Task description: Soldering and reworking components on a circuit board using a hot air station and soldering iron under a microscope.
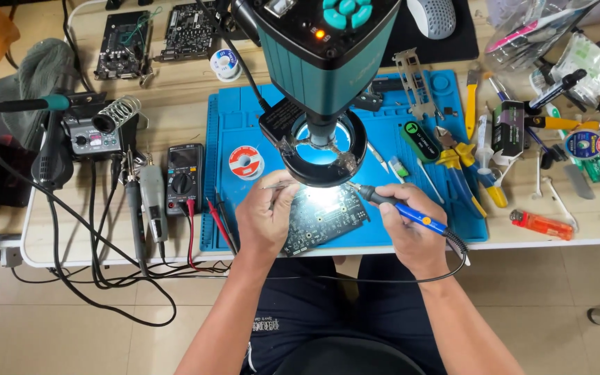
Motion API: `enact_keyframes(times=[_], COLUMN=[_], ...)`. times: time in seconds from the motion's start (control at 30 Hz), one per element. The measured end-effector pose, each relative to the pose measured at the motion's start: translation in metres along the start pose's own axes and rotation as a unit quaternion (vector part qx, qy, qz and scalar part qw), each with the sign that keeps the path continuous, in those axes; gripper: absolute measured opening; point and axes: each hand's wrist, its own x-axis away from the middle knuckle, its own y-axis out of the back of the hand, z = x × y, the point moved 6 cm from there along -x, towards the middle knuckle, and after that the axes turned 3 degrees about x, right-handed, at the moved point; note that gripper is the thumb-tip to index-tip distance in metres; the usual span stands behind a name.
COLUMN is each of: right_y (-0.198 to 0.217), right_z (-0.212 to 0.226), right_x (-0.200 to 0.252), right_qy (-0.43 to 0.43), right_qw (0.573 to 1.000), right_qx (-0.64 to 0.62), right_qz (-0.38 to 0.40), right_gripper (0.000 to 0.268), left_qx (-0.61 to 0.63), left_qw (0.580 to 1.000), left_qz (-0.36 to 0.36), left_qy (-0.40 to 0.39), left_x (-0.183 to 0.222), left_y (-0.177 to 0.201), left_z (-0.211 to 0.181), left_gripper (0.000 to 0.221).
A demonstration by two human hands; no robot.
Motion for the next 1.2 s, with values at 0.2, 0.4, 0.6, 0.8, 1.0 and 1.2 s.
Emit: enact_keyframes(times=[0.2,0.4,0.6,0.8,1.0,1.2], right_y=[0.002,-0.001,-0.004,-0.005,-0.007,-0.007], right_z=[0.000,0.001,0.002,0.003,0.002,0.004], right_x=[-0.002,-0.006,-0.003,-0.005,-0.004,-0.005], right_qy=[-0.023,-0.020,-0.100,-0.104,-0.105,-0.099], right_qw=[1.000,0.999,0.992,0.992,0.992,0.992], right_qx=[-0.013,-0.030,0.038,0.025,0.018,0.026], right_qz=[0.007,0.002,0.072,0.070,0.067,0.070], right_gripper=[0.014,0.014,0.029,0.028,0.025,0.025], left_qx=[-0.054,-0.049,-0.061,-0.069,-0.069,-0.064], left_qw=[0.998,0.998,0.997,0.996,0.996,0.996], left_qz=[0.028,0.021,0.057,0.063,0.057,0.060], left_qy=[0.016,0.037,-0.003,0.004,-0.005,0.004], left_x=[-0.007,-0.011,-0.011,-0.011,-0.008,-0.009], left_y=[-0.002,-0.003,-0.005,-0.008,-0.008,-0.008], left_z=[0.004,0.014,0.007,0.014,0.018,0.016], left_gripper=[0.027,0.025,0.029,0.031,0.031,0.032])
